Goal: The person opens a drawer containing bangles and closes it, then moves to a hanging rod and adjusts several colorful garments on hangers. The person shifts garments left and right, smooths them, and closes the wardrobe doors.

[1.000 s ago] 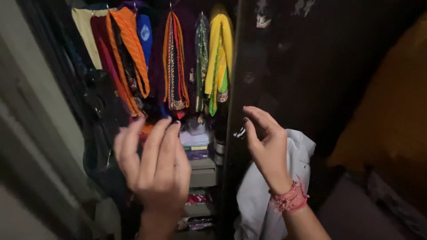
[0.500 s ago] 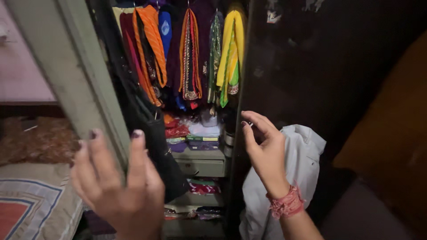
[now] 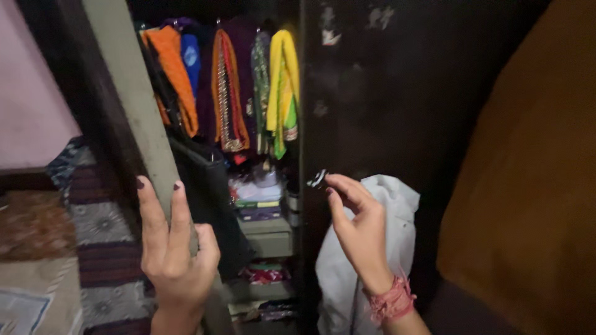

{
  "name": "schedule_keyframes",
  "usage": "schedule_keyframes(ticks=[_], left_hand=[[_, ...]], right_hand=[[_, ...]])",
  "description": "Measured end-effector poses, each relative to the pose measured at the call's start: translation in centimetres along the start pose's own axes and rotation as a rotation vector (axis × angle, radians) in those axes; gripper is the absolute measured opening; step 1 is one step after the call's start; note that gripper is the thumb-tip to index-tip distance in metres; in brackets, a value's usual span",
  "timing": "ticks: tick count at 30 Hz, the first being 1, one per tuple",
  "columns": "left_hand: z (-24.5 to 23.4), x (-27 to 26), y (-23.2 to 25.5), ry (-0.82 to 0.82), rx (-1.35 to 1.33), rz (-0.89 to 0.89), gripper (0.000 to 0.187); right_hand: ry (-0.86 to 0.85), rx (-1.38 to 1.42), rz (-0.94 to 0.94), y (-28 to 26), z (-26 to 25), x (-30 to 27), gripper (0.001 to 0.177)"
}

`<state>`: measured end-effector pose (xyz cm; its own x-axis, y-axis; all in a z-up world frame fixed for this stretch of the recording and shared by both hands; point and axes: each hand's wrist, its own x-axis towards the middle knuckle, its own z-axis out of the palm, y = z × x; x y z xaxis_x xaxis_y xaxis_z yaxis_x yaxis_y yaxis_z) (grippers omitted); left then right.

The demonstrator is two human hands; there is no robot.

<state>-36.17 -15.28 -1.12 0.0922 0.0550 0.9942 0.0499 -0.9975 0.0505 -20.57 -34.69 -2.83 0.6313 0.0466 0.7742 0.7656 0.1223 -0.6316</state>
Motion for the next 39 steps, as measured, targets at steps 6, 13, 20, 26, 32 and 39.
schedule_keyframes(ticks=[6,13,20,26,32,39], left_hand=[[5.3,0.0,1.5,0.027,-0.102,0.001,0.059],[11.8,0.3,2.6,0.006,-0.212,0.051,0.057],[17.6,0.9,2.4,-0.018,-0.146,0.116,0.048],[20.2,1.1,2.3,-0.056,-0.146,0.137,0.045],[21.7,0.7,1.8,-0.093,-0.188,0.146,0.050],[23.9,-0.9,-0.1,-0.182,-0.290,0.175,0.051]], right_hand=[[0.072,-0.047,0.041,1.3,-2.2,0.4,0.024],[0.142,-0.150,0.078,2.4,-3.7,1.3,0.025],[0.174,-0.133,0.102,4.6,-1.7,2.9,0.026],[0.099,-0.041,0.202,7.2,0.8,4.0,0.025],[-0.104,0.258,0.444,10.0,4.7,5.6,0.031],[-0.291,0.408,0.504,10.8,8.0,5.6,0.041]])
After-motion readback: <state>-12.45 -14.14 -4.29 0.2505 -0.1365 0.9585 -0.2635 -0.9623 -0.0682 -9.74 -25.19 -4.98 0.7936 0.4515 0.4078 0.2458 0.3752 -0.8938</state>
